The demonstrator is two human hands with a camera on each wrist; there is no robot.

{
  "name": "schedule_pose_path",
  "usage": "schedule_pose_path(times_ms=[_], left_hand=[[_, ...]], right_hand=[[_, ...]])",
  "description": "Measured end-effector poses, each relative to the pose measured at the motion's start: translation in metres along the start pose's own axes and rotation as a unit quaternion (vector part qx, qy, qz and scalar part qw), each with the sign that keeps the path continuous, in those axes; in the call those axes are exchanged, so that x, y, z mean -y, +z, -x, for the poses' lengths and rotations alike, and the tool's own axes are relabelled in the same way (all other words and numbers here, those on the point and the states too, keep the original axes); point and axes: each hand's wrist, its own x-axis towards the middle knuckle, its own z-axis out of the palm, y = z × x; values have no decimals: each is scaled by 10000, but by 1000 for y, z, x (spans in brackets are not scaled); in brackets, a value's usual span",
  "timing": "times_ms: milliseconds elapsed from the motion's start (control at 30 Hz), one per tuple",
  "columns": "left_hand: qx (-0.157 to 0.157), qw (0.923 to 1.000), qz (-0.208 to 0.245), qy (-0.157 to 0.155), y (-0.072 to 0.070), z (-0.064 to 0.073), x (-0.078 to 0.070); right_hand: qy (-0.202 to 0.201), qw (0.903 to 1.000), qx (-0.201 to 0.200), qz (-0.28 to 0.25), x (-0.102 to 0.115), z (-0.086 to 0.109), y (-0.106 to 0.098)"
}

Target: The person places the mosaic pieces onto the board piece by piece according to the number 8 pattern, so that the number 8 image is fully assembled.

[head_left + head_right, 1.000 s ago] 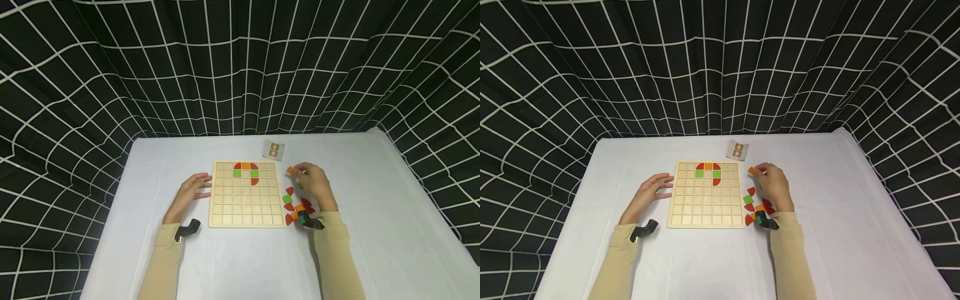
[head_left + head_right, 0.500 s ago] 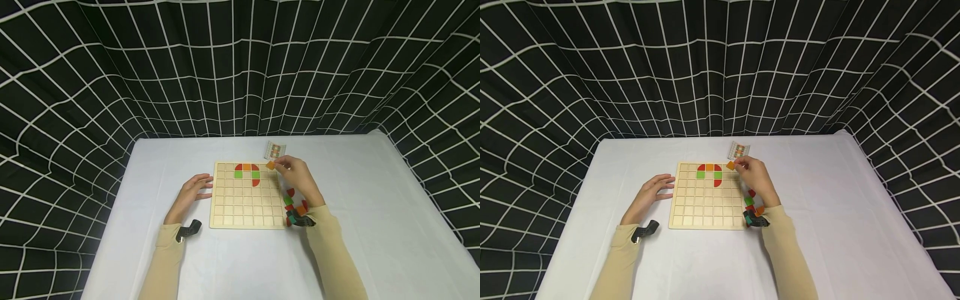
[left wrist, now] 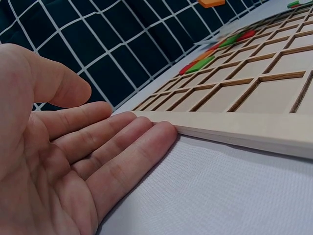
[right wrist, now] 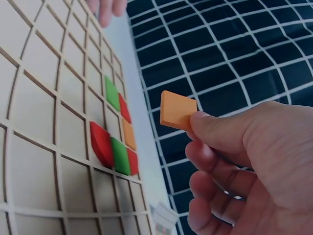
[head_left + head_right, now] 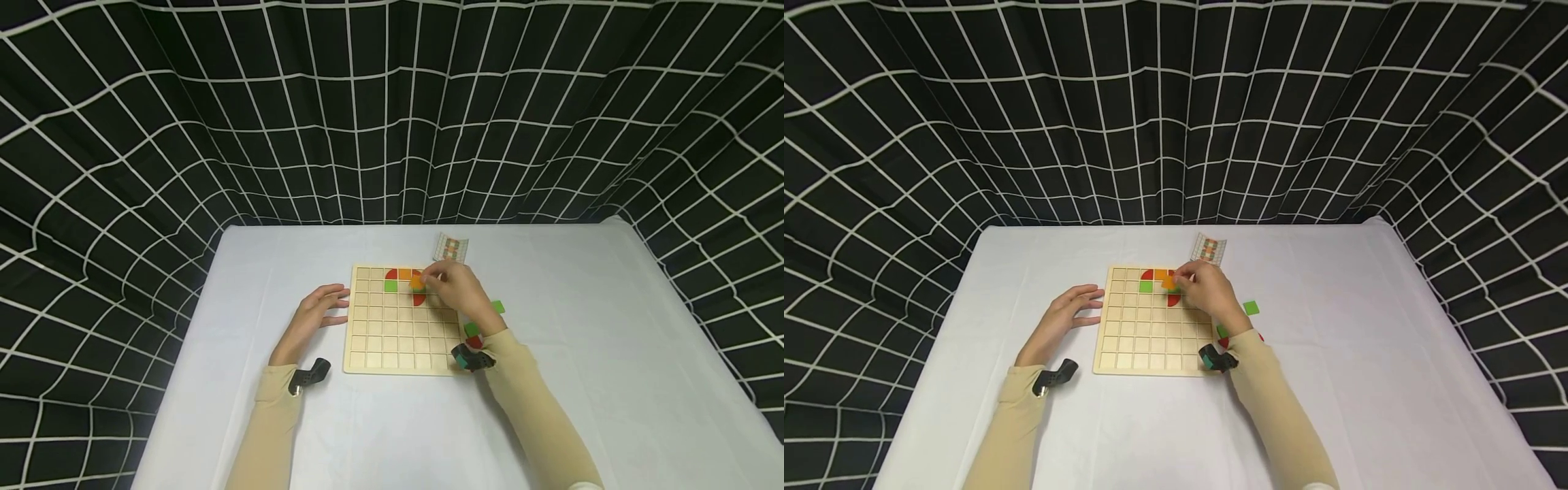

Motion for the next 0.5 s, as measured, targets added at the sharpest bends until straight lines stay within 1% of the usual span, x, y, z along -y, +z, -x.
schedule_pose_path(times_ms=[267,500], left_hand=[[23,10000,-40,2,0,-1,1],[55,9999,-81,53,-1,-1,0]], right_hand=[[-162,9995,159,226,1,-4,14],[-253,9963,279,773,3,-8,22]])
